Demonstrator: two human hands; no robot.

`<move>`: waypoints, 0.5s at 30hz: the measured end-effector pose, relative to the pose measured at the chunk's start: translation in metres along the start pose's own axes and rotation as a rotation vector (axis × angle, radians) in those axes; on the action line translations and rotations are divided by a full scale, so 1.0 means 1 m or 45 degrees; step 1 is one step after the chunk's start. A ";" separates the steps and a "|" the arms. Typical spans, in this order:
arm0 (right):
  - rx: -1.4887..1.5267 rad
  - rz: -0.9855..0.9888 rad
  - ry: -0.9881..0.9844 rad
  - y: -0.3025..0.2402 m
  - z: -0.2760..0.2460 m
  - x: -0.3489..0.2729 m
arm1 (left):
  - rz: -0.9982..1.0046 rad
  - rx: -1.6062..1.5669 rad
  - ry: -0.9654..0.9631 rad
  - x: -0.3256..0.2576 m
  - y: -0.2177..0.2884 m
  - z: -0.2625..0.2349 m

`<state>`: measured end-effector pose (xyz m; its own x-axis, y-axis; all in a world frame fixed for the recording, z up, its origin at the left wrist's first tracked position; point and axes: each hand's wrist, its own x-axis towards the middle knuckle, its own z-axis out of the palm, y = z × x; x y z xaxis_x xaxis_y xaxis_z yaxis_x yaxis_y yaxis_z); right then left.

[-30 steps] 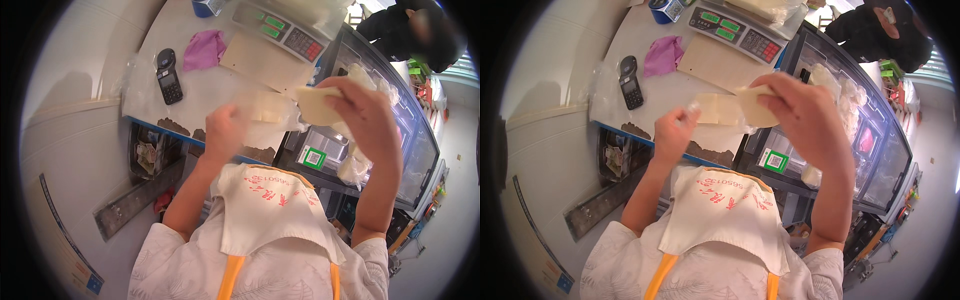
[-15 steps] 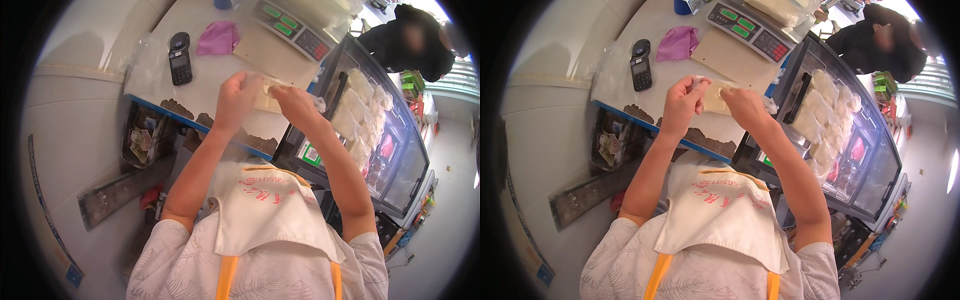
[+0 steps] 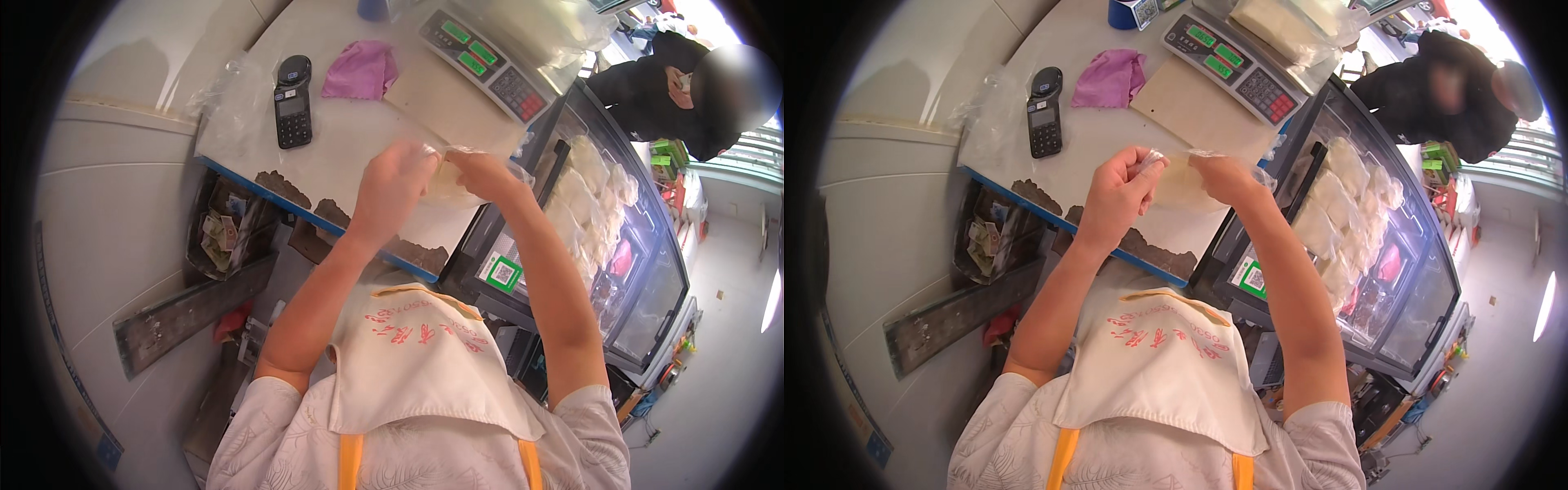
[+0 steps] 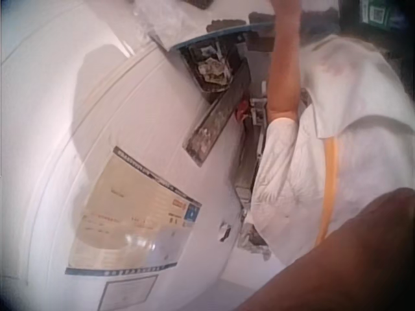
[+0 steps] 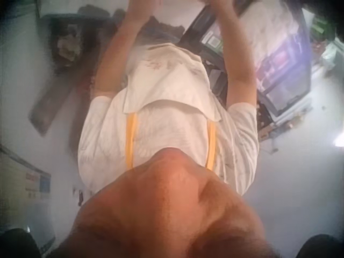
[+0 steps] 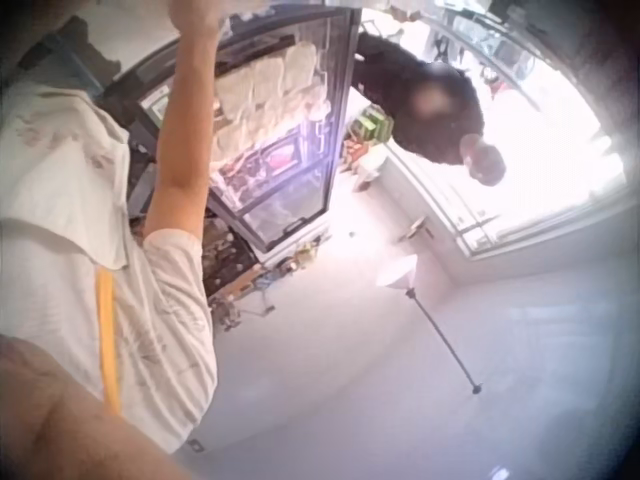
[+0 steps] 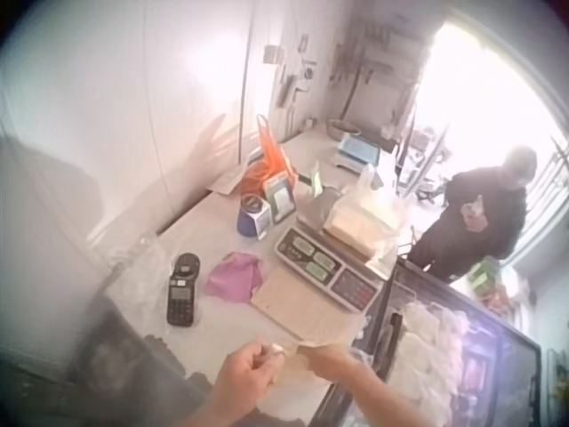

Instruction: The person operates a dough sheeter, adjusting rollers and threading dough through the machine. They retrieve packaged dough from a display case, place it on a scale, and return to the sheeter to continue processing.

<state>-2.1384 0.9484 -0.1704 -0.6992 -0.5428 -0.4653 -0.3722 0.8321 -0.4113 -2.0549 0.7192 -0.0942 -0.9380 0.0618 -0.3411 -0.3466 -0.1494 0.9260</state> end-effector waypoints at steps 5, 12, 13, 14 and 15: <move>0.037 -0.022 0.140 0.000 0.005 0.002 | -0.005 -0.008 -0.004 0.000 0.001 -0.001; 0.084 0.085 0.196 0.003 0.006 0.000 | -0.050 -0.057 0.006 0.002 0.002 -0.004; 0.073 0.107 0.200 0.007 0.008 0.000 | -0.042 -0.056 -0.002 0.002 0.002 -0.003; 0.064 0.130 0.205 0.010 0.010 0.000 | -0.059 -0.056 -0.002 0.002 0.004 -0.003; 0.070 0.150 0.209 0.012 0.010 0.001 | -0.072 -0.057 0.000 0.003 0.007 -0.003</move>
<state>-2.1372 0.9562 -0.1837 -0.8279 -0.4120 -0.3805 -0.2507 0.8788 -0.4060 -2.0598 0.7157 -0.0894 -0.9170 0.0715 -0.3925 -0.3988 -0.1894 0.8973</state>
